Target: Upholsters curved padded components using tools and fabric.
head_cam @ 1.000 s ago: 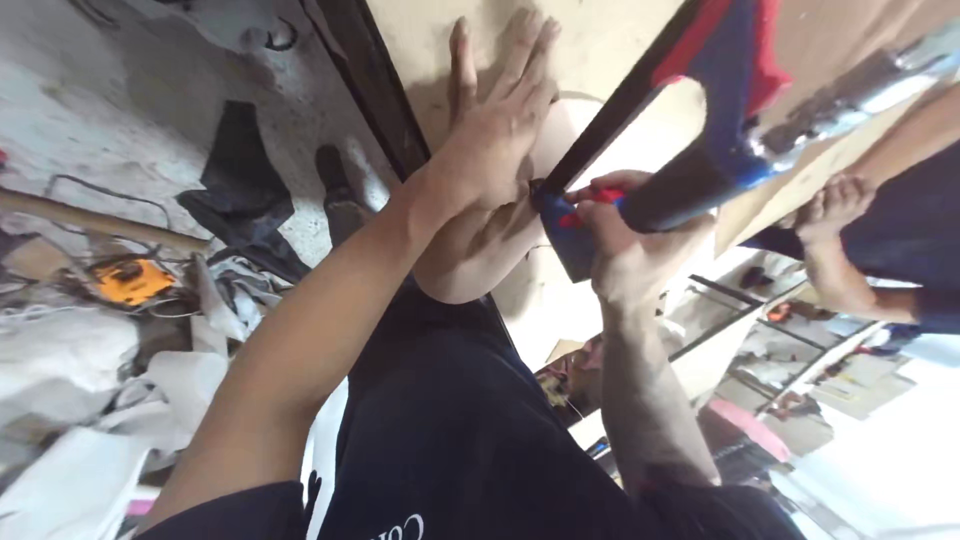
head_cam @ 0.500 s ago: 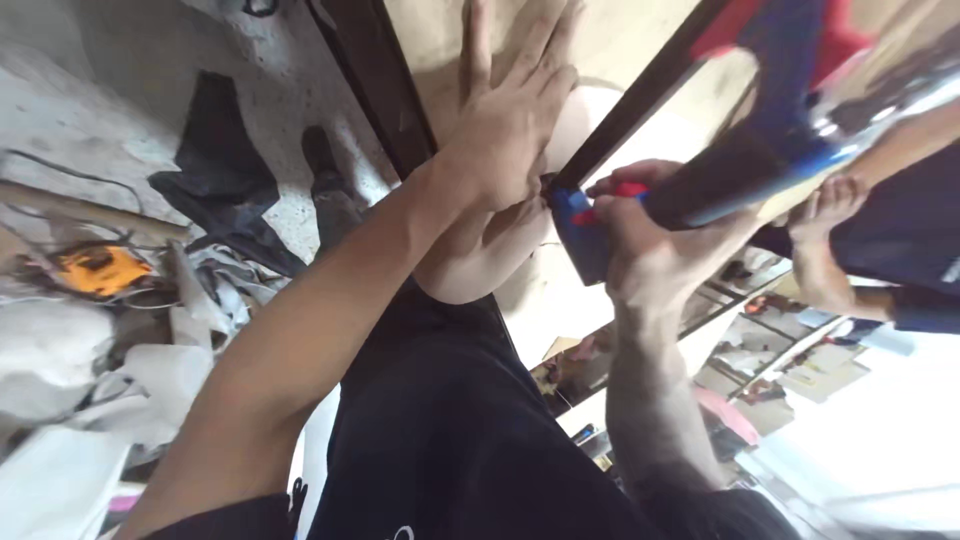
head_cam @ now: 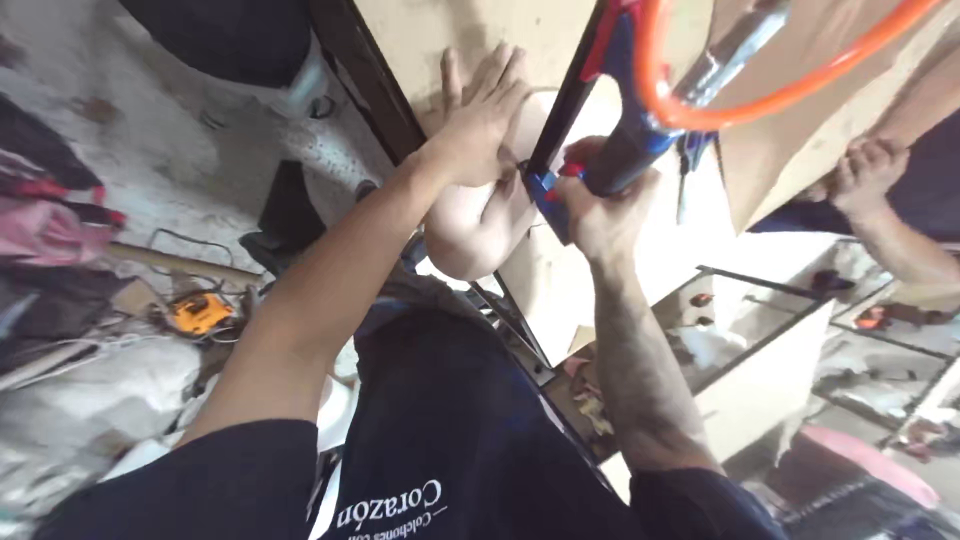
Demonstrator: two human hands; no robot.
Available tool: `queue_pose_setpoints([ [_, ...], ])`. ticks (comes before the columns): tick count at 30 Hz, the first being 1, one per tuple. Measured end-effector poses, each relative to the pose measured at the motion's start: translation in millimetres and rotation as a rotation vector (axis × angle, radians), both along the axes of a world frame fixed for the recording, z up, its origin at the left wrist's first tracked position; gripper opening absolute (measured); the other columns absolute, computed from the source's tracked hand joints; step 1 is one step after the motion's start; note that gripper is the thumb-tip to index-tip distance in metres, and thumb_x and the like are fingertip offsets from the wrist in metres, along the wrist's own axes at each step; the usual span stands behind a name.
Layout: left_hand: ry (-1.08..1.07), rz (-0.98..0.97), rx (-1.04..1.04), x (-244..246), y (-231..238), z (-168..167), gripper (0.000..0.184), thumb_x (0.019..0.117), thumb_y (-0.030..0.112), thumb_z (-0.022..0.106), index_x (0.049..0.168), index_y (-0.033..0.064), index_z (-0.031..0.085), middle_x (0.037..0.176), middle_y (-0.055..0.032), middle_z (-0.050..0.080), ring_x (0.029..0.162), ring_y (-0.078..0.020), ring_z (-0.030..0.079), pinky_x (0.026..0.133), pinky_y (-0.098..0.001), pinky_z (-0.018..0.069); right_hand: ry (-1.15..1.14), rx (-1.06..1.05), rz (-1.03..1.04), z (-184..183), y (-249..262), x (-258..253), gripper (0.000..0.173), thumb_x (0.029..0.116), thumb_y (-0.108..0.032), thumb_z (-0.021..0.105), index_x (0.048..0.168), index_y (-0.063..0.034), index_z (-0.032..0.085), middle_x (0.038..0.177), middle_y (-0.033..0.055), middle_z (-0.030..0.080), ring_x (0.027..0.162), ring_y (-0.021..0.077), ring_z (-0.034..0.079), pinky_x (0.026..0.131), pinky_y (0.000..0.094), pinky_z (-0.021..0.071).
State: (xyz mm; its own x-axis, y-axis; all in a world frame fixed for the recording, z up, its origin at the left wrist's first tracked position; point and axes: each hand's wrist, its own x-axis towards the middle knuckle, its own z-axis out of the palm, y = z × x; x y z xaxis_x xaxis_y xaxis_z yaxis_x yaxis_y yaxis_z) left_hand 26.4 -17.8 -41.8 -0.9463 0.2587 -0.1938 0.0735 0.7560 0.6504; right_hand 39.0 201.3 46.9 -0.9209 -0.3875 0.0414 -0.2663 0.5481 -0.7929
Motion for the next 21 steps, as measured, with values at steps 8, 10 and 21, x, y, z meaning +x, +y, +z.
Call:
queue_pose_setpoints([
  [8, 0.113, 0.513, 0.11, 137, 25, 9, 0.084, 0.0947, 0.049, 0.067, 0.16, 0.0073, 0.033, 0.168, -0.0115, 0.028, 0.156, -0.025, 0.025, 0.127, -0.053, 0.0235, -0.347, -0.378, -0.383, 3, 137, 66, 0.045, 0.0741, 0.0, 0.079, 0.115, 0.0, 0.062, 0.1, 0.0125, 0.075, 0.081, 0.0284, 0.074, 0.067, 0.046, 0.0647],
  [10, 0.012, 0.763, 0.234, 177, 41, 19, 0.083, 0.0906, 0.048, 0.073, 0.153, 0.003, 0.041, 0.156, -0.017, 0.045, 0.143, -0.0262, 0.046, 0.118, -0.0452, 0.0421, -0.42, -0.414, -0.547, -14, 167, 73, 0.04, 0.0746, -0.001, 0.076, 0.111, 0.0028, 0.06, 0.094, 0.014, 0.075, 0.075, 0.0289, 0.074, 0.064, 0.0454, 0.0644],
  [21, -0.614, 0.97, 0.874, 178, 42, 40, 0.051, 0.0943, 0.028, 0.076, 0.129, -0.0052, 0.057, 0.112, -0.0193, 0.072, 0.095, -0.0317, 0.075, 0.082, -0.0481, 0.0652, -0.025, 0.607, -0.496, 26, 168, 57, 0.047, 0.1051, -0.044, 0.049, 0.113, -0.0031, 0.07, 0.103, 0.0205, 0.071, 0.093, 0.0377, 0.069, 0.081, 0.0599, 0.0538],
])
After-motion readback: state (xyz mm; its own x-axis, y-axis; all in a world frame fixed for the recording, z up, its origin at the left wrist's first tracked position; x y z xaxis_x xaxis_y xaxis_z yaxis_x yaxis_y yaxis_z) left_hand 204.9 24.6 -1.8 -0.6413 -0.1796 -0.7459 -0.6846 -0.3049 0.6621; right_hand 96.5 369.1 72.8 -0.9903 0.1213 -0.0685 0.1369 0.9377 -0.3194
